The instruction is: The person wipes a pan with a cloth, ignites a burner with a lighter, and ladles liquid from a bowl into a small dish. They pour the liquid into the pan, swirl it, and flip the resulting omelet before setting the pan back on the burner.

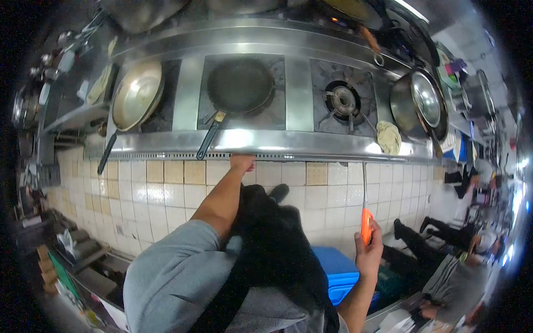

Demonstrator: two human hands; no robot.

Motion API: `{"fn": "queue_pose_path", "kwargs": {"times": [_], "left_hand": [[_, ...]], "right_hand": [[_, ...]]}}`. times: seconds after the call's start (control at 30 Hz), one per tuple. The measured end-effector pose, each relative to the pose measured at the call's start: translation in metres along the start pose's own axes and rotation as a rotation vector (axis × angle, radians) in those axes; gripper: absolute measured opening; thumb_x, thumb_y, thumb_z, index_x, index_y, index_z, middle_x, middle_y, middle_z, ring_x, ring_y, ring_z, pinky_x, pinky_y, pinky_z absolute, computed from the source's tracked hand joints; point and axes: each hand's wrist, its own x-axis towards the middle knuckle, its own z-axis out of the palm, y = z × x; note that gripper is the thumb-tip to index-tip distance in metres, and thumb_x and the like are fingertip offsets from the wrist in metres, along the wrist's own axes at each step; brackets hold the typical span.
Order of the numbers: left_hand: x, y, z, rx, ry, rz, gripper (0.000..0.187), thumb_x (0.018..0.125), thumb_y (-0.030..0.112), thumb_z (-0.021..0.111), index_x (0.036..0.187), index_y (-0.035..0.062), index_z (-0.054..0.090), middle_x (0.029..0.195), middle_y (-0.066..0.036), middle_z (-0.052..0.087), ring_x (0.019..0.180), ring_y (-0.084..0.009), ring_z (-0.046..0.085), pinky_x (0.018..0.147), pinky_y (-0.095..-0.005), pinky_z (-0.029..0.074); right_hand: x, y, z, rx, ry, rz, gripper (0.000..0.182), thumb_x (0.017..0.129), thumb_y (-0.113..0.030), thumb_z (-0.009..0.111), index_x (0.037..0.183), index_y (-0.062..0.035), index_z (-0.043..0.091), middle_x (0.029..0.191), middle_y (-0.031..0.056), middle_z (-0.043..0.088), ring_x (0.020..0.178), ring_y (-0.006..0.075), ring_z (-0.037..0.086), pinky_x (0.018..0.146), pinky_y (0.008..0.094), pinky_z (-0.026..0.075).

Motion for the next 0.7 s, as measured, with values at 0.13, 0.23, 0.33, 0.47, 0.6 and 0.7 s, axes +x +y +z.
{"fn": "queue_pose_path", "kwargs": {"times": [0.13, 0.23, 0.33, 0.47, 0.6, 0.7], "left_hand": [[0.008, -0.003, -0.008, -0.090, -0.219, -0.057, 0.012, 0.078, 0.009, 0.064, 0.080, -0.0024, 0.061, 0.069, -0.013, 0.063, 0.058, -0.0212, 0.065, 0.051, -0.0327, 0.057], [0.014, -0.017, -0.023, -0.520, -0.539, -0.139, 0.016, 0.080, 0.009, 0.064, 0.090, -0.0028, 0.060, 0.080, -0.014, 0.064, 0.073, -0.0240, 0.067, 0.065, -0.0360, 0.058], [0.025, -0.029, -0.022, -0.608, -0.648, -0.199, 0.024, 0.083, 0.013, 0.064, 0.098, -0.0043, 0.058, 0.090, -0.014, 0.064, 0.085, -0.0255, 0.066, 0.076, -0.0386, 0.056], [-0.022, -0.014, -0.030, -0.551, -0.371, -0.056, 0.027, 0.085, 0.018, 0.063, 0.104, -0.0002, 0.057, 0.095, -0.012, 0.063, 0.083, -0.0263, 0.065, 0.074, -0.0354, 0.055], [-0.056, -0.035, -0.065, -0.586, -0.302, -0.015, 0.030, 0.087, 0.022, 0.061, 0.109, 0.0023, 0.055, 0.100, -0.012, 0.061, 0.085, -0.0270, 0.064, 0.073, -0.0354, 0.053], [-0.099, -0.017, -0.109, -0.659, -0.220, 0.020, 0.032, 0.090, 0.027, 0.055, 0.112, 0.0034, 0.052, 0.104, -0.013, 0.060, 0.089, -0.0277, 0.063, 0.076, -0.0385, 0.052]], "right_hand": [[0.044, -0.014, -0.003, -0.064, -0.062, 0.019, 0.041, 0.083, 0.001, 0.058, 0.122, 0.0007, 0.045, 0.127, 0.0151, 0.051, 0.115, 0.0196, 0.048, 0.099, 0.0309, 0.035], [0.058, -0.014, 0.004, -0.153, -0.137, 0.040, 0.044, 0.081, 0.000, 0.060, 0.124, -0.0017, 0.047, 0.120, 0.0139, 0.056, 0.106, 0.0178, 0.053, 0.093, 0.0297, 0.039], [0.067, -0.021, 0.017, -0.229, -0.222, 0.021, 0.046, 0.081, -0.001, 0.060, 0.125, -0.0021, 0.047, 0.119, 0.0141, 0.057, 0.105, 0.0178, 0.054, 0.093, 0.0298, 0.040], [0.093, -0.027, 0.056, -0.125, -0.330, -0.124, 0.046, 0.082, -0.004, 0.061, 0.126, -0.0022, 0.047, 0.120, 0.0160, 0.058, 0.109, 0.0212, 0.056, 0.094, 0.0319, 0.041], [0.130, -0.033, 0.118, -0.191, -0.527, -0.239, 0.050, 0.084, -0.018, 0.062, 0.129, -0.0043, 0.045, 0.122, 0.0178, 0.057, 0.110, 0.0285, 0.056, 0.094, 0.0340, 0.042], [0.156, -0.053, 0.173, -0.169, -0.561, -0.262, 0.051, 0.084, -0.026, 0.062, 0.129, -0.0061, 0.047, 0.118, 0.0181, 0.058, 0.107, 0.0311, 0.057, 0.092, 0.0352, 0.043]]}}
